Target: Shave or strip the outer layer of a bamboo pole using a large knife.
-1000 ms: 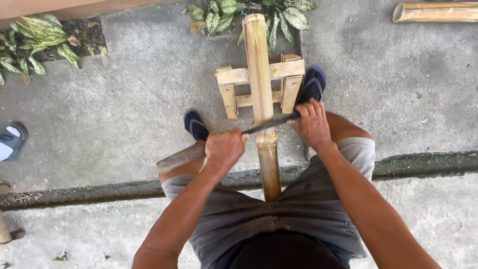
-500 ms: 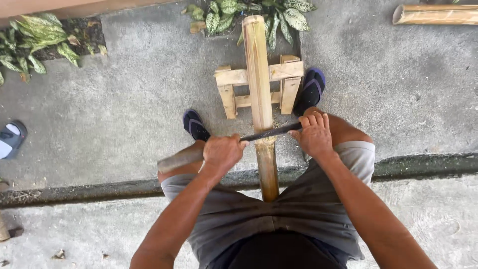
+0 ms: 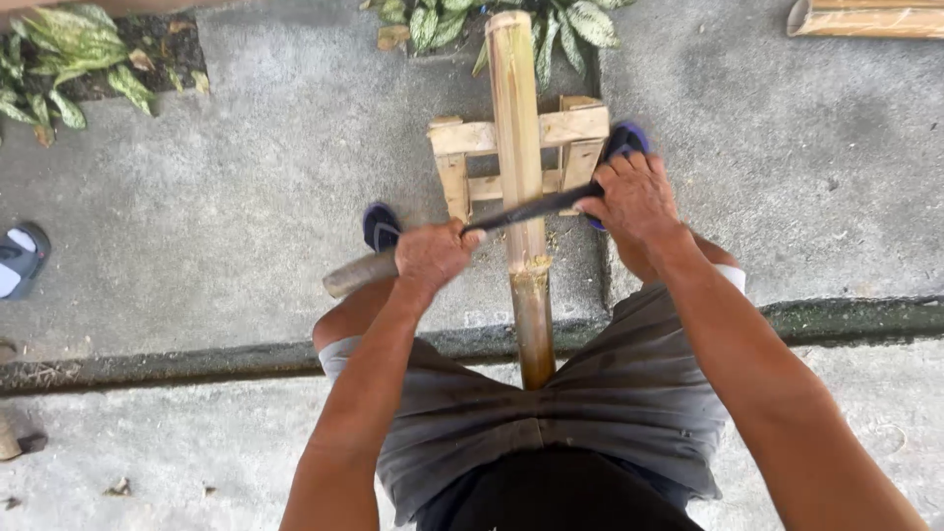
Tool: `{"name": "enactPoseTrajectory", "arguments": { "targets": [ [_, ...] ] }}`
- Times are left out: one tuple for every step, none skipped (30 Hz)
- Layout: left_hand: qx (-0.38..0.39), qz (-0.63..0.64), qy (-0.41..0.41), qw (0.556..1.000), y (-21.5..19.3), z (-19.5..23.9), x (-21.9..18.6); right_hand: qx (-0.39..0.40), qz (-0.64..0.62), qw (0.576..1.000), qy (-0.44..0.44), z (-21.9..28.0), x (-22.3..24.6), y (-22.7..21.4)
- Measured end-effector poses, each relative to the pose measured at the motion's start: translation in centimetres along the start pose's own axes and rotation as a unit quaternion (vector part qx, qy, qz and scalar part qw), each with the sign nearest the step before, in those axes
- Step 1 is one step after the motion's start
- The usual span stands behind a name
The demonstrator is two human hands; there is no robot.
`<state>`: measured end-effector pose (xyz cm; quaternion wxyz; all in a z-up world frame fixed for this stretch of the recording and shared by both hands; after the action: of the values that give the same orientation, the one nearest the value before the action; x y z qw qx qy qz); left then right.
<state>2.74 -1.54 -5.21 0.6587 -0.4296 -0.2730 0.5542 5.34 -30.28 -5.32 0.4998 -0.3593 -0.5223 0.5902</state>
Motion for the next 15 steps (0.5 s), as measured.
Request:
{"name": "enactPoseTrajectory", "arguments": {
  "targets": [
    [-0.002,0.0,0.0,1.0,1.7,1.1,0.1,-0.001,0.001,1.0,0.0,1.9,0.8,0.2],
    [-0.028,0.015,0.017,0.999,3.0,2.2,-0.1,-0.004,0.007,1.0,0.0,3.7,1.5,0.3],
    [-0.056,0.028,0.034,0.997,4.0,2.9,-0.3,-0.008,0.015,1.0,0.001,5.3,1.9,0.2],
    [-0.06,0.029,0.035,0.997,3.9,2.6,-0.2,-0.011,0.017,1.0,0.001,5.2,1.8,0.0],
    [-0.091,0.043,0.045,0.994,3.9,3.0,-0.4,-0.021,0.008,1.0,0.0,5.8,1.8,0.1],
    [-0.121,0.057,0.055,0.989,4.0,3.4,-0.6,-0.03,-0.001,1.0,-0.002,6.5,1.9,0.2],
    [-0.13,0.056,0.057,0.988,2.3,1.6,-0.7,-0.038,0.003,0.999,-0.001,4.5,1.1,-0.6],
    [-0.131,0.058,0.051,0.988,0.6,-0.2,-0.7,-0.035,0.031,0.999,0.004,2.4,0.3,-1.3],
    [-0.113,0.064,0.04,0.991,0.4,-0.1,-1.0,-0.013,0.052,0.999,0.007,2.2,0.2,-1.0],
    [-0.102,0.067,0.037,0.992,0.1,-0.2,-1.6,-0.001,0.048,0.999,0.005,2.1,-0.3,-1.0],
    [-0.06,0.08,0.02,0.995,-0.3,-1.1,-2.0,-0.034,0.041,0.999,0.005,1.3,-1.1,-2.0],
    [-0.018,0.092,0.003,0.996,-0.7,-1.9,-2.3,-0.067,0.033,0.997,0.004,0.5,-1.8,-3.1],
    [-0.03,0.089,0.004,0.996,0.6,-2.5,-1.8,-0.079,0.037,0.996,0.004,0.6,-1.6,-3.6],
    [-0.138,0.061,0.028,0.988,0.5,-3.0,-1.6,-0.073,0.055,0.996,0.01,0.5,-1.6,-3.9],
    [-0.227,0.036,0.05,0.972,2.0,-1.8,-1.7,-0.049,0.067,0.996,0.016,2.0,-1.1,-3.1]
  ]
}}
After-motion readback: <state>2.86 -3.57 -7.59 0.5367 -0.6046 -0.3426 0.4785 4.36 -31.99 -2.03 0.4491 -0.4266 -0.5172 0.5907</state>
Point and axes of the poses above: each hand's wrist, its own z-axis away from the middle knuckle, its own y-axis out of the palm, x = y × z, the point moved 7 cm from there along -z, towards the middle knuckle, and after that the axes turned 5 degrees about -z, right-handed, at the moved point
